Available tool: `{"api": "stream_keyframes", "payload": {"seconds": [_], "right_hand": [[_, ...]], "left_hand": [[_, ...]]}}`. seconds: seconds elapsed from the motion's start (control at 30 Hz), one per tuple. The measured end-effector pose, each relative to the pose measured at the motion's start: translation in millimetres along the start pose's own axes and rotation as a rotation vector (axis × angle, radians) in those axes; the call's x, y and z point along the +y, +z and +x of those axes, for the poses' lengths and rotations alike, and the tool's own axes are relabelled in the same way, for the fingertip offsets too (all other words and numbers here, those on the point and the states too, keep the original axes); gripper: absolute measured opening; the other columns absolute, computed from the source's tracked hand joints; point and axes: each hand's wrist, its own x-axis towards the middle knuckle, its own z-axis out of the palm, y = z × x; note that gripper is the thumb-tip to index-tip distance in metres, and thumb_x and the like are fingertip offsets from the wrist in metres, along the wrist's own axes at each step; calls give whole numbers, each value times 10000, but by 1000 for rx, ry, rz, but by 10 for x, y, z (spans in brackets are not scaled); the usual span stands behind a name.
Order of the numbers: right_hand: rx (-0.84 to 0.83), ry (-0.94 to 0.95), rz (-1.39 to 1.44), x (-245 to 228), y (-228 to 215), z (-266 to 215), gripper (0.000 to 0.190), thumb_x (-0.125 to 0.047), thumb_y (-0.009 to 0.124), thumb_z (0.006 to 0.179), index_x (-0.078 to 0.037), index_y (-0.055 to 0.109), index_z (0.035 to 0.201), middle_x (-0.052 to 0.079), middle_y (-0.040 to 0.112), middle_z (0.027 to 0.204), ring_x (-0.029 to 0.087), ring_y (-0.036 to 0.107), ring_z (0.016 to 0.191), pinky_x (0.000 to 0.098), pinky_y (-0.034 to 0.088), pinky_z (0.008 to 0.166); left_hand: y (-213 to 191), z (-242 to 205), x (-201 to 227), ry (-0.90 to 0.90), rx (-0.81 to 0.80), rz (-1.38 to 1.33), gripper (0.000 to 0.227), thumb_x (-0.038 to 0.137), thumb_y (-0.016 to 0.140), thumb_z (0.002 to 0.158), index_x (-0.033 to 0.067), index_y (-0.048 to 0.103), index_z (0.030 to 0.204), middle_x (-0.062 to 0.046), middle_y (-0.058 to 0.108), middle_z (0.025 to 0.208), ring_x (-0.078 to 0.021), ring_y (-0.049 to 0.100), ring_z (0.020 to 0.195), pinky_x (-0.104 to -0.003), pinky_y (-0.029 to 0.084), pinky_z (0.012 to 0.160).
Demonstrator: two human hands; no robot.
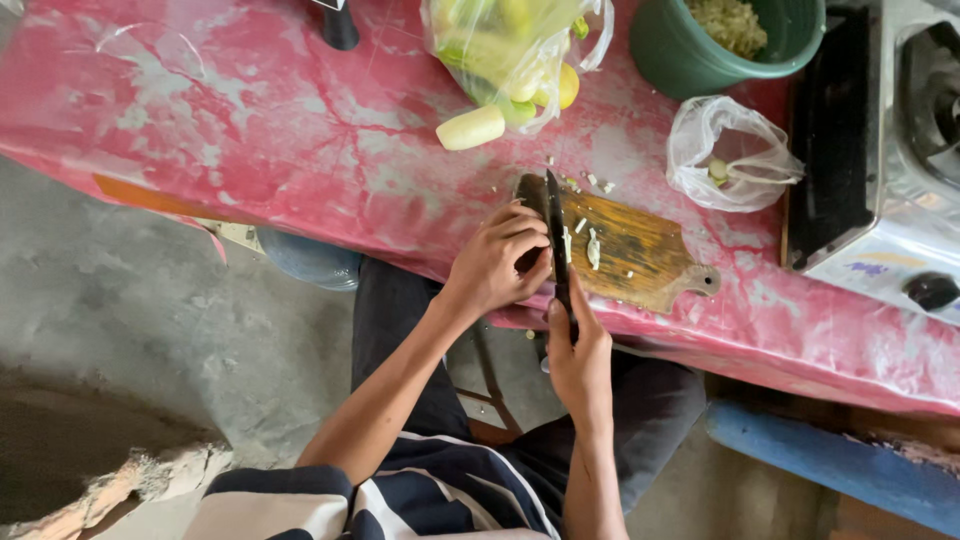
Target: The person chops garlic on a wooden board using a knife, then scrapes the chopped garlic into a green bowl.
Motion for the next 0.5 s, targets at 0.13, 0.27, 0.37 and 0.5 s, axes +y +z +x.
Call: {"api": "stream_keyframes", "payload": {"seconds": [0.13,0.27,0.37,0.5], "right_hand": [[1,564,344,7,-132,-66,533,-137,566,1046,-54,490,1566,104,584,831,93,478,599,251,402,500],[85,629,398,93,-320,-143,542,-140,538,1033,-72,440,1562,20,586,827,33,467,563,211,368,448],[103,705,367,156,-341,-158,556,-135,548,1016,-85,444,1561,20,590,818,42,452,541,221,362,436],[85,683,239,154,-252,-181,542,-137,546,1023,-71,464,1555,26,588,793,47,459,542,228,388,438]], "left_hand": [[18,0,6,7,13,18,78,72,724,847,20,680,883,-91,694,1003,-297,649,1082,-412,526,1019],[17,-11,10,23,23,22,81,88,727,857,36,677,895,-74,675,1024,-277,639,1081,-418,512,1053],[8,1,7,20,16,41,83,102,728,872,45,678,907,-61,657,1039,-270,631,1099,-414,517,1032],[-5,2,12,4,3,50,89,112,735,872,55,670,894,-52,654,1043,-257,630,1080,-419,515,984]]}}
